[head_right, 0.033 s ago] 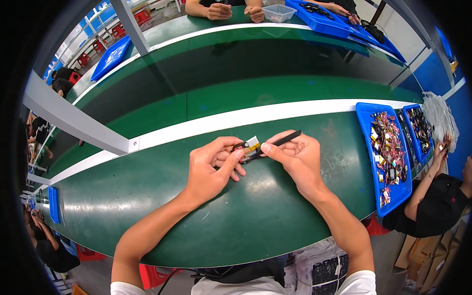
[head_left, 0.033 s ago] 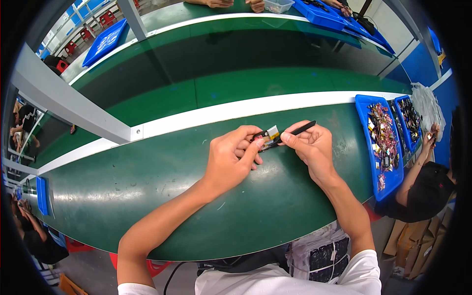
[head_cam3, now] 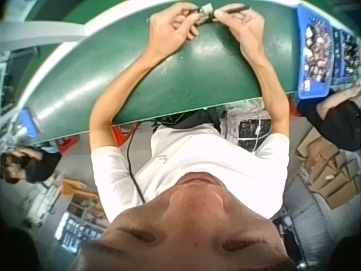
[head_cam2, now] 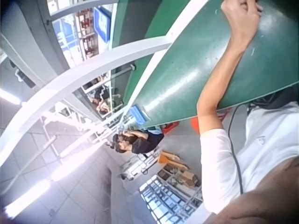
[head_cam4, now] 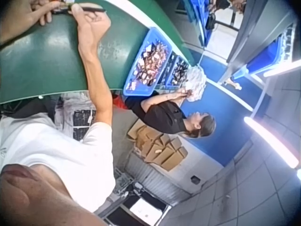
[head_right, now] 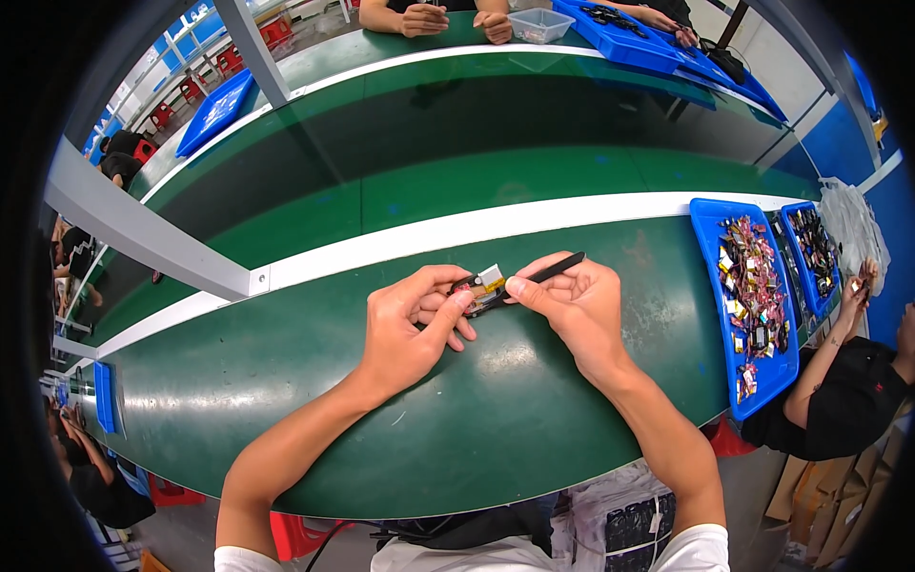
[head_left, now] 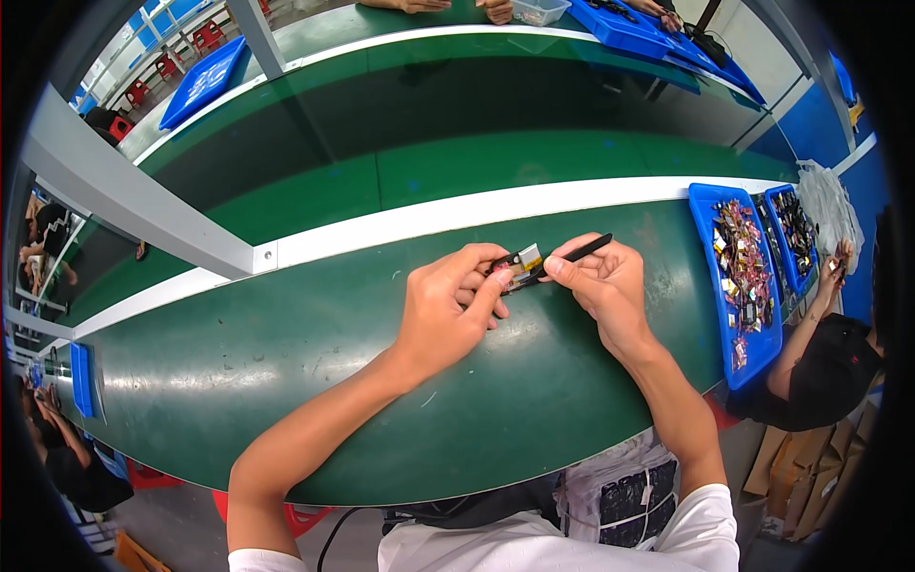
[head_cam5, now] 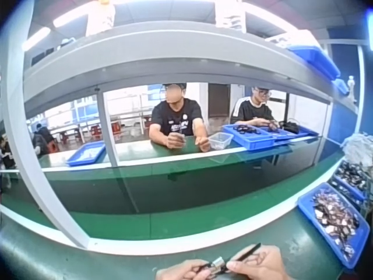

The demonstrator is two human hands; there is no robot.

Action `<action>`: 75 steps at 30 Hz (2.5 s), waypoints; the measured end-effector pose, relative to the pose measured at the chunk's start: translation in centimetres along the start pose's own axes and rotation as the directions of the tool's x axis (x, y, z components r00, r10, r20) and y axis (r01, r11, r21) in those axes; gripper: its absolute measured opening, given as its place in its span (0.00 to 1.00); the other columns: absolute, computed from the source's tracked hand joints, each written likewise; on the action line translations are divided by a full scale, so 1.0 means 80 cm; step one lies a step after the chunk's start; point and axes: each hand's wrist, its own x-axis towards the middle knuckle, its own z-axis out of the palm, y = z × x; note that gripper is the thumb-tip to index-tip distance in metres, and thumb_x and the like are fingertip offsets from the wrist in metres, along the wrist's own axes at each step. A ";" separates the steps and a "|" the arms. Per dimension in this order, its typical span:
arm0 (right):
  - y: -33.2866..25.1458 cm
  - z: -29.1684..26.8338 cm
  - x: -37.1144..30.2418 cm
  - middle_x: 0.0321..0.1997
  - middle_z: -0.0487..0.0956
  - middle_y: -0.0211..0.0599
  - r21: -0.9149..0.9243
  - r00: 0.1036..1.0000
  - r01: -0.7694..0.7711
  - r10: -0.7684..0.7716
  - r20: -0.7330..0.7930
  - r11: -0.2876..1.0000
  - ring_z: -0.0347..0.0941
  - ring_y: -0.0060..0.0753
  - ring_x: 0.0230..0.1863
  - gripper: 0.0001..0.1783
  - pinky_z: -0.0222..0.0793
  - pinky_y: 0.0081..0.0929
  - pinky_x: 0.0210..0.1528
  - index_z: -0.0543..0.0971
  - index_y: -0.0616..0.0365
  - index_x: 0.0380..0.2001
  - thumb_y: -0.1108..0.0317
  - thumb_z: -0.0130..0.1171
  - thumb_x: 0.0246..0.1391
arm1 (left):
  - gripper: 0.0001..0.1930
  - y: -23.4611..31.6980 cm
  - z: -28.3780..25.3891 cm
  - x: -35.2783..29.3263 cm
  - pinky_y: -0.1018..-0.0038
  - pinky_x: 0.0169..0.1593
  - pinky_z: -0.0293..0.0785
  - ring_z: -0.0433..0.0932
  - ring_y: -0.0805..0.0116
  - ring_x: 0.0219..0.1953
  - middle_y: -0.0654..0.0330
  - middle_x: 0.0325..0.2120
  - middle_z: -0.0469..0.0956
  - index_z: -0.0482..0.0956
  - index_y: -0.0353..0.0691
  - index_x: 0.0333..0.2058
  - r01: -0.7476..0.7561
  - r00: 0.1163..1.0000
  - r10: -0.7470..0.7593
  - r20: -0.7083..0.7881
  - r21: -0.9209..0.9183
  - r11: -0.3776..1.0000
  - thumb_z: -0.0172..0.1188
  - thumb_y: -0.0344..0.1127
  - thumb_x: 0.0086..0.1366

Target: Assembling small electronic components and circuit boards at a factory workstation.

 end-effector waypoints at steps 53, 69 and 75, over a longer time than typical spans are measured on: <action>0.019 -0.004 -0.001 0.28 0.82 0.28 -0.038 0.969 0.246 -0.246 0.021 0.968 0.64 0.06 0.22 0.07 0.56 0.11 0.23 0.82 0.66 0.35 0.81 0.70 0.54 | 0.15 -0.003 -0.023 0.014 0.75 0.25 0.81 0.85 0.65 0.25 0.48 0.33 0.83 0.78 0.22 0.50 0.273 0.953 -0.215 0.213 -0.302 0.913 0.59 0.30 0.72; 0.022 0.003 -0.012 0.31 0.86 0.32 -0.280 0.873 0.467 -0.488 -0.004 0.838 0.61 0.05 0.17 0.07 0.51 0.11 0.19 0.86 0.63 0.31 0.80 0.75 0.48 | 0.16 -0.007 -0.025 0.013 0.74 0.24 0.83 0.86 0.61 0.26 0.46 0.36 0.84 0.78 0.22 0.51 0.245 0.959 -0.185 0.212 -0.307 0.920 0.59 0.32 0.73; 0.024 0.007 -0.015 0.30 0.87 0.32 -0.346 0.812 0.547 -0.583 0.000 0.762 0.61 0.06 0.15 0.06 0.50 0.12 0.18 0.87 0.63 0.29 0.79 0.76 0.46 | 0.15 -0.006 -0.023 0.013 0.74 0.25 0.83 0.87 0.59 0.29 0.44 0.37 0.84 0.77 0.22 0.52 0.220 0.970 -0.169 0.175 -0.334 0.917 0.58 0.30 0.73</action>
